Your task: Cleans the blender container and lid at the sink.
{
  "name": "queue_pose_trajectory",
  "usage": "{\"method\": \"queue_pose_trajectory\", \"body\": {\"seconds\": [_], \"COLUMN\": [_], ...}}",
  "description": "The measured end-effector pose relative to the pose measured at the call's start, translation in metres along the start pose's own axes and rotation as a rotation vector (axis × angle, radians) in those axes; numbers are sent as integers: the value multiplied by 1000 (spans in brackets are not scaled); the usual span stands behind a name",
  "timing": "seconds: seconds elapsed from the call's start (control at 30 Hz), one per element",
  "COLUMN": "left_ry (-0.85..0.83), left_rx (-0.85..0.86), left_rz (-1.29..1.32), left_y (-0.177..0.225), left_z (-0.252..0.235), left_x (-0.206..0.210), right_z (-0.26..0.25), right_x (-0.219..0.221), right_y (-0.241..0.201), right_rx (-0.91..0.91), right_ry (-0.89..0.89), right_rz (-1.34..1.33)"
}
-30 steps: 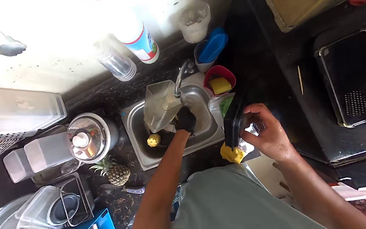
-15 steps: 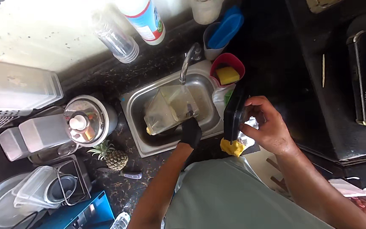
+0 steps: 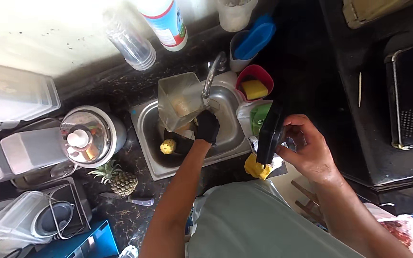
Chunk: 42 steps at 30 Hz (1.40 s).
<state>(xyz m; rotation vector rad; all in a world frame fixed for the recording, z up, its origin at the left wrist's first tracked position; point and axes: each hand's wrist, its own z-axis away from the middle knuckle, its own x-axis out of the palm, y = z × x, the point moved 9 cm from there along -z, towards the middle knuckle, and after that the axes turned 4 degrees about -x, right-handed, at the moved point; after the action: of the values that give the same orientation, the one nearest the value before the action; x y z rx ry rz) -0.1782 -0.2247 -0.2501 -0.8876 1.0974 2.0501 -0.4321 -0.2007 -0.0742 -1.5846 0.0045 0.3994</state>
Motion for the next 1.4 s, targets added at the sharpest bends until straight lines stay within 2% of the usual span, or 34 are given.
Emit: {"method": "queue_pose_trajectory", "body": {"seconds": [0.13, 0.2, 0.3, 0.47, 0.53, 0.63, 0.73, 0.87, 0.93, 1.0, 1.17, 1.3, 1.4], "left_ry": [117, 157, 159, 48, 11, -2, 10, 42, 34, 46, 108, 109, 78], "left_rx": [-52, -120, -96, -9, 4, 2, -19, 105, 120, 70, -10, 76, 63], "left_rz": [527, 665, 895, 934, 1084, 1307, 1354, 1220, 1267, 1300, 1206, 1175, 1173], "left_y": [-22, -47, -72, -53, -52, -76, -90, -62, -64, -84, -99, -77, -100], "left_z": [37, 54, 54, 37, 43, 60, 55, 31, 38, 51, 54, 52, 63], "left_x": [-31, -46, -60, -40, -26, -14, -11, -22, -20, -21, -33, -40, -33], "right_z": [-3, -5, -8, -12, -12, -15, -13, -16, -16, -15, -7, -7, -4], "right_x": [-1, 1, 4, 12, 14, 11, 3, 5, 7, 7, 7, 15, 15], "right_y": [6, 10, 14, 8, 3, -2, -1, 1, -1, -3, 1, -2, -7], "right_rx": [2, 18, 41, 41, 32, 3, 23, 23, 10, -3, 24, 14, 6], "right_ry": [9, 11, 4, -10, -24, -41, -26, -17, -21, -22, -17, -27, -42], "right_rz": [-25, -18, -2, 7, 24, 57, 87, 98, 87, 88, 79, 64, 62]}}
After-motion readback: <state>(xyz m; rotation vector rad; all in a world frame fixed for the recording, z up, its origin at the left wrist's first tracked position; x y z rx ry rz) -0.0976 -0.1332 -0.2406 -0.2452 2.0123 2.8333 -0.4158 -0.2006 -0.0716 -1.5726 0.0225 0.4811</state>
